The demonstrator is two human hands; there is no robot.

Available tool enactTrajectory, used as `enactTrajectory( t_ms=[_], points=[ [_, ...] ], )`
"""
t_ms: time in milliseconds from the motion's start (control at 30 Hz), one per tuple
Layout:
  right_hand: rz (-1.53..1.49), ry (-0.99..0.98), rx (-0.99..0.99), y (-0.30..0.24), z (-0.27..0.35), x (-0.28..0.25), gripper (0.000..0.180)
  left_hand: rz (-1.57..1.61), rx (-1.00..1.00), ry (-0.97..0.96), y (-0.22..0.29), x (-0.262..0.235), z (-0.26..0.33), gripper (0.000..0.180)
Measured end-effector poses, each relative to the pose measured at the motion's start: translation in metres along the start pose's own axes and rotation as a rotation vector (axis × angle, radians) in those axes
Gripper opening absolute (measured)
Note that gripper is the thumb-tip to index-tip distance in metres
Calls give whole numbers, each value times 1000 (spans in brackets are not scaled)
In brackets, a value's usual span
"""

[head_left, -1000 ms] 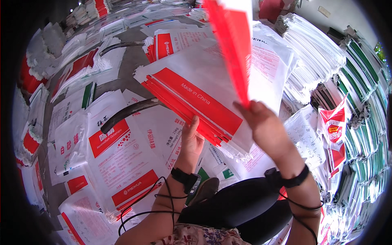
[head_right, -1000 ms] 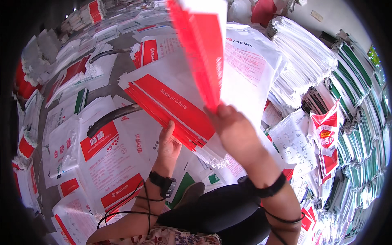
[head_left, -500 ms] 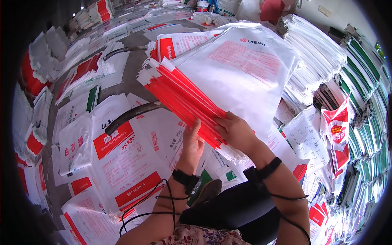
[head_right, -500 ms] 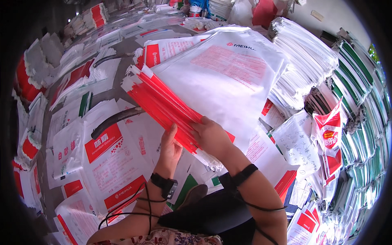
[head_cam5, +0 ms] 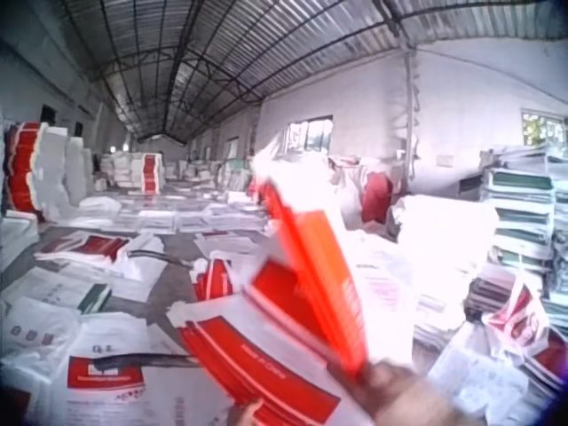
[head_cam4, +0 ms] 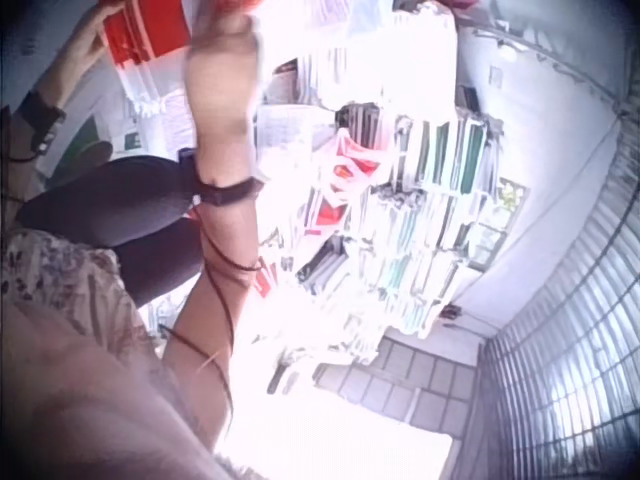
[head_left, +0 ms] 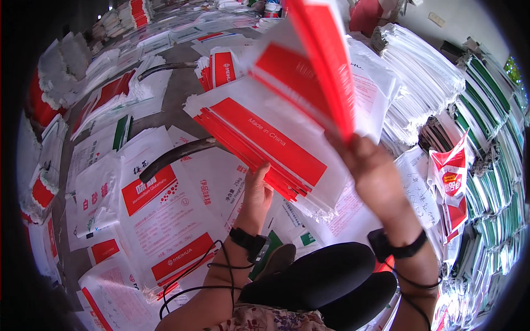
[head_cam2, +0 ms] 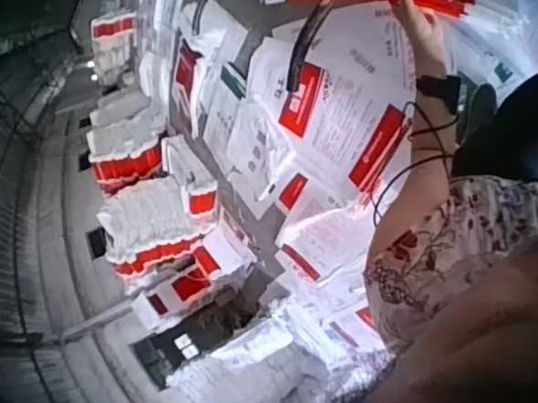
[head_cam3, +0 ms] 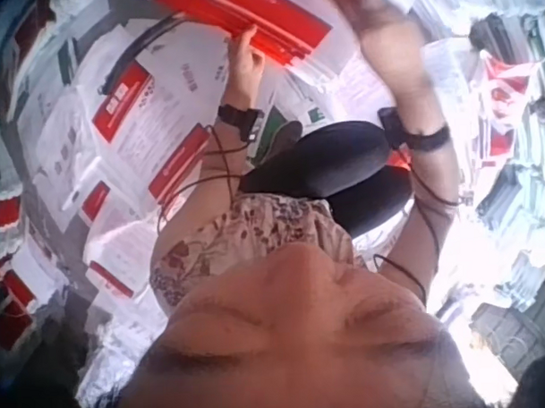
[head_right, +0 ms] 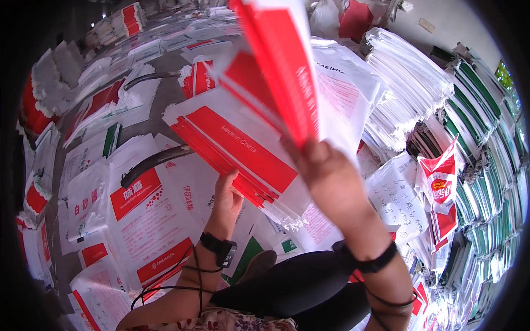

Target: The person sorts through stacks of white and red plastic bags by hand while sitting on the floor, picking up bags one at a time and placing them into a separate pile.

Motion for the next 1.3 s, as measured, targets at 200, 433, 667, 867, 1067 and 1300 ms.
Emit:
enactTrajectory(
  t_ms=[200,433,667,867,1067,1300],
  points=[
    [-184,-65,7,-40,23,79,52,41,-21,-22,-6,10,-3,62],
    [-426,63,292,-14,34,92,42,24,-8,-53,-1,18,1,68],
    [-313,0,191,-45,19,93,31,-6,36,-53,1,19,6,64],
    [-376,-21,205,-48,17,118,25,-12,15,-59,-3,15,3,62],
    [-419,-229,205,-29,-17,116,47,-26,22,-70,-5,9,1,59],
    [-79,254,350,67,-13,-8,63,-3,27,-66,-3,9,1,59]
  ],
)
Point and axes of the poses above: each hand's wrist, its own z-axis away from the middle knuckle, its own x-axis out of the palm, y = z × x, the point moved 1 cm from there along -z, towards the middle knuckle, and after that the axes turned 11 degrees about -x, right-handed, at the moved point
